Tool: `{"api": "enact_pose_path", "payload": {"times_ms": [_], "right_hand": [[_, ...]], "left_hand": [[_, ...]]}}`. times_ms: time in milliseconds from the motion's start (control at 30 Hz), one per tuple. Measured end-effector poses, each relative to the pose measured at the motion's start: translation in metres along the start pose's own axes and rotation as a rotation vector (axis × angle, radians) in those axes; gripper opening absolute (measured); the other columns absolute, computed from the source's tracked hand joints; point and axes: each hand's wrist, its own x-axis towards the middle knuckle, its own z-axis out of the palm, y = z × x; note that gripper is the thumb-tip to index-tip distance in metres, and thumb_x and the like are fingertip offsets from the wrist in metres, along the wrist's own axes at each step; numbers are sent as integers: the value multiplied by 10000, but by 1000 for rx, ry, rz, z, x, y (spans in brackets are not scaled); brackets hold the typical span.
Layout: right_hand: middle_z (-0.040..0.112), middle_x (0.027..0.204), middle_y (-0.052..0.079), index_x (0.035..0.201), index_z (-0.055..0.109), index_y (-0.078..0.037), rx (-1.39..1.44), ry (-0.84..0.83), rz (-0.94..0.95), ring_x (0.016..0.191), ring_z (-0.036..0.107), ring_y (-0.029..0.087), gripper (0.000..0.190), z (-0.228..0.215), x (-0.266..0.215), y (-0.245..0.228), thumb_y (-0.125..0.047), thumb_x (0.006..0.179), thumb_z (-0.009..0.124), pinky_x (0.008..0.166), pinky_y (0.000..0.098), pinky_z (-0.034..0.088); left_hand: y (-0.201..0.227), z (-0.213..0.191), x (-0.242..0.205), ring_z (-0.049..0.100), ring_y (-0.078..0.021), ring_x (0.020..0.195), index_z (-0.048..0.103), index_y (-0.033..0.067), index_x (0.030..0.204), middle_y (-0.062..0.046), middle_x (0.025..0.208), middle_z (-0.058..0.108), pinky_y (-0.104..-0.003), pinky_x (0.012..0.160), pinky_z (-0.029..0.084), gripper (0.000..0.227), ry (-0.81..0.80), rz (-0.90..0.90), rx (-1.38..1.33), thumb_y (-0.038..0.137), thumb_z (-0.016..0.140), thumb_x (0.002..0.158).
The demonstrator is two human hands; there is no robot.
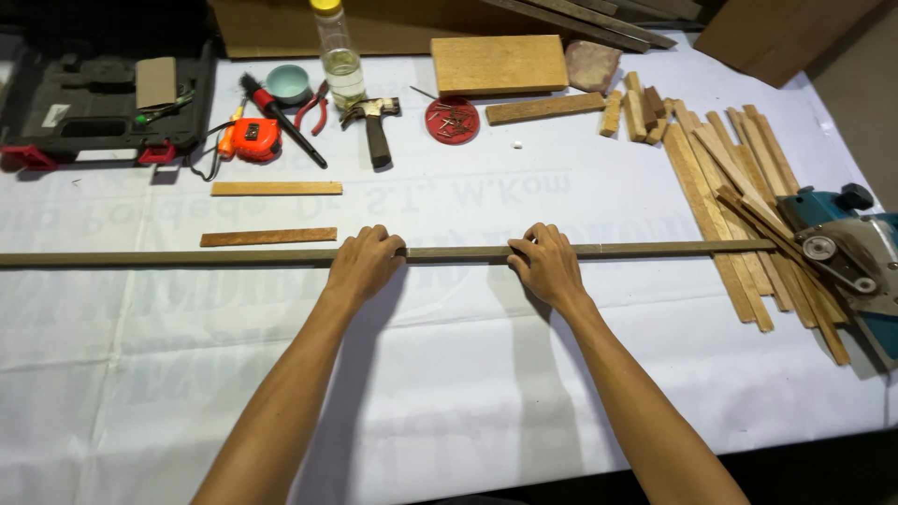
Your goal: Measure and mark a wooden strip using a tape measure and pencil.
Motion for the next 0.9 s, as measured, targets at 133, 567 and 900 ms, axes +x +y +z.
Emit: {"api": "enact_pose_path", "payload": {"times_ms": [133,567,900], "right_hand": [[665,971,37,1033,791,-77,43,36,0,882,586,210,262,-12,-11,6,-191,798,821,815,362,512],[731,955,79,1021,771,-93,9,187,382,935,658,289,196,-144,-143,44,-213,867,759,879,419,521],[746,982,96,1050,773,-85,-108,303,571,940,675,303,225,-216,-251,89,-192,852,759,866,408,540]], "left_hand": [[-5,-19,2,639,-298,968,736,117,1097,-85,1017,693,-457,832,504,279,-7,167,-45,257,732,856],[172,-3,45,728,-267,895,722,170,1135,-55,911,770,-428,816,582,318,-392,491,12,421,622,967],[292,9,62,730,-247,992,649,227,1326,-51,1014,767,-420,870,593,419,-597,767,271,442,635,968]]}}
